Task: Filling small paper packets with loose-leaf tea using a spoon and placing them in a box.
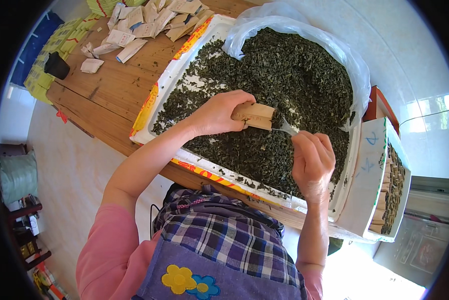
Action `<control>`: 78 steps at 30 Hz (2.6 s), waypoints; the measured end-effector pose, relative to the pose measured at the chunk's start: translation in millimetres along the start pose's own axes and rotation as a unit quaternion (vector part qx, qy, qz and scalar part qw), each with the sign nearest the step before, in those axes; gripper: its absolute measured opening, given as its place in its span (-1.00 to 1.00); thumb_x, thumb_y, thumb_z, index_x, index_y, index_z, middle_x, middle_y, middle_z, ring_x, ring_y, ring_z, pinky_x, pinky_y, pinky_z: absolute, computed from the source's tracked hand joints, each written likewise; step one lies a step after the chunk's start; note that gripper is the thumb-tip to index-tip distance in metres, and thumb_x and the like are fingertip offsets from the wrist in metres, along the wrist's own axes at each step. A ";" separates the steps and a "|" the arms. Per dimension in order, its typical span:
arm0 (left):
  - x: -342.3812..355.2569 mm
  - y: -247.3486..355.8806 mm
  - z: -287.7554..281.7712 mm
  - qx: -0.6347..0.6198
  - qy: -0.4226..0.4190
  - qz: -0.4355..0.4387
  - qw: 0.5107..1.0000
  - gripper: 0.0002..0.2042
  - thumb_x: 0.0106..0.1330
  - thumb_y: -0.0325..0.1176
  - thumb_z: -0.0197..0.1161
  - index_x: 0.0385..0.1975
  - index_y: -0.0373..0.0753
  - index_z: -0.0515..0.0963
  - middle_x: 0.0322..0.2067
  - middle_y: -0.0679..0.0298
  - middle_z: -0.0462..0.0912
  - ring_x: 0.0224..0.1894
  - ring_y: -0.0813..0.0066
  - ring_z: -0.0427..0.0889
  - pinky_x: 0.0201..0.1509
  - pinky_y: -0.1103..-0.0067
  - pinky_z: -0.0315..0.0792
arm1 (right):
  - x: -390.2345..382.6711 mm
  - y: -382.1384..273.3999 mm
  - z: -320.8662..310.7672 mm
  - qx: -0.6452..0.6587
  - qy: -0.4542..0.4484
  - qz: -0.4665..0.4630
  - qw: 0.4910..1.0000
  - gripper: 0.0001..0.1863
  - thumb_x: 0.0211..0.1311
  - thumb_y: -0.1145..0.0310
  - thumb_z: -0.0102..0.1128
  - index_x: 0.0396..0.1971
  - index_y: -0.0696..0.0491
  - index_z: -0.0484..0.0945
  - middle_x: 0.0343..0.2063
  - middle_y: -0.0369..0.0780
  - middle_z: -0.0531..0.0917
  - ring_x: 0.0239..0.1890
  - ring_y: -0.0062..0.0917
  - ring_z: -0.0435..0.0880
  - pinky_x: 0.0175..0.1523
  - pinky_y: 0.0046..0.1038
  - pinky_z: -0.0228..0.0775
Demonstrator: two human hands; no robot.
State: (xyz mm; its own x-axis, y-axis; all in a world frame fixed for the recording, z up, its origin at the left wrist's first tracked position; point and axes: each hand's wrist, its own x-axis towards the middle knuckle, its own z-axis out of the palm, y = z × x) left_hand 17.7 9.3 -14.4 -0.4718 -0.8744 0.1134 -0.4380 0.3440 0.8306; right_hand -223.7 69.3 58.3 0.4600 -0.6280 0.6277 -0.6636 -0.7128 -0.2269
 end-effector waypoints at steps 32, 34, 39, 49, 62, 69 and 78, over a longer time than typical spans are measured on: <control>3.3 -0.3 1.7 -0.221 0.006 -0.020 0.975 -0.44 0.04 -0.37 0.43 0.11 -0.22 0.43 -0.04 0.28 0.55 0.04 0.48 0.52 0.20 0.51 0.37 | 21.8 1.5 -34.3 -0.070 0.053 -0.038 0.995 -0.83 0.00 0.74 0.21 -0.39 0.19 0.56 -0.40 -0.14 0.68 -0.35 -0.35 0.67 -0.22 -0.39 0.49; 2.8 -2.9 1.5 -0.235 0.011 -0.020 0.972 -0.44 0.05 -0.38 0.42 0.12 -0.23 0.42 -0.04 0.29 0.54 0.04 0.49 0.52 0.21 0.52 0.37 | 11.3 6.2 -36.6 -0.069 0.073 -0.013 0.995 -0.84 0.03 0.74 0.22 -0.38 0.19 0.56 -0.41 -0.15 0.68 -0.36 -0.35 0.66 -0.23 -0.43 0.49; -2.7 3.6 -6.7 -0.356 -0.006 -0.029 0.934 -0.44 0.07 -0.41 0.40 0.13 -0.25 0.40 -0.03 0.30 0.53 0.04 0.53 0.51 0.22 0.56 0.37 | -30.3 18.9 -26.9 -0.039 0.052 0.165 0.984 -0.89 0.16 0.68 0.18 -0.35 0.17 0.58 -0.46 -0.20 0.66 -0.42 -0.49 0.63 -0.29 -0.51 0.45; 3.2 -0.2 -1.9 -0.529 -0.003 -0.048 0.847 -0.49 0.11 -0.49 0.32 0.12 -0.23 0.42 0.10 0.12 0.53 0.17 0.24 0.51 0.20 0.25 0.48 | -66.7 32.2 1.8 0.051 0.026 0.258 0.964 -0.91 0.18 0.65 0.16 -0.34 0.17 0.59 -0.50 -0.19 0.65 -0.47 -0.52 0.62 -0.33 -0.54 0.44; 1.3 2.4 -1.0 -0.268 0.022 -0.021 0.963 -0.30 0.06 -0.44 0.42 0.26 -0.20 0.28 0.12 0.29 0.43 0.20 0.48 0.41 0.34 0.47 0.25 | -78.5 41.4 6.0 0.056 -0.008 0.295 0.954 -0.89 0.16 0.61 0.20 -0.30 0.17 0.58 -0.37 -0.13 0.67 -0.32 -0.33 0.66 -0.21 -0.41 0.47; 9.7 14.9 4.2 -0.315 0.015 -0.046 0.948 -0.27 0.08 -0.44 0.42 0.30 -0.23 0.24 0.12 0.23 0.41 0.21 0.46 0.39 0.32 0.48 0.28 | -65.8 44.2 -3.3 -0.009 0.028 0.225 0.974 -0.91 0.14 0.59 0.21 -0.33 0.13 0.59 -0.22 -0.18 0.67 -0.19 -0.29 0.63 -0.12 -0.37 0.44; 25.3 27.0 28.5 -0.388 -0.027 -0.043 0.920 -0.44 0.10 -0.48 0.29 0.17 -0.27 0.35 0.05 0.14 0.55 0.11 0.35 0.55 0.24 0.37 0.43 | -19.8 23.4 -13.3 0.138 0.085 0.165 0.973 -0.84 0.16 0.62 0.22 -0.25 0.16 0.60 -0.31 -0.13 0.68 -0.28 -0.36 0.69 -0.20 -0.46 0.51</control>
State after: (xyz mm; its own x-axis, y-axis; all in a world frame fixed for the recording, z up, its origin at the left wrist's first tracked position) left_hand -28.0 6.2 -4.7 -0.5067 -0.8619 0.0188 0.1921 -0.0916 0.9771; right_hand -256.2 69.2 50.5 0.1284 -0.7933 0.5951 -0.5650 -0.5517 -0.6135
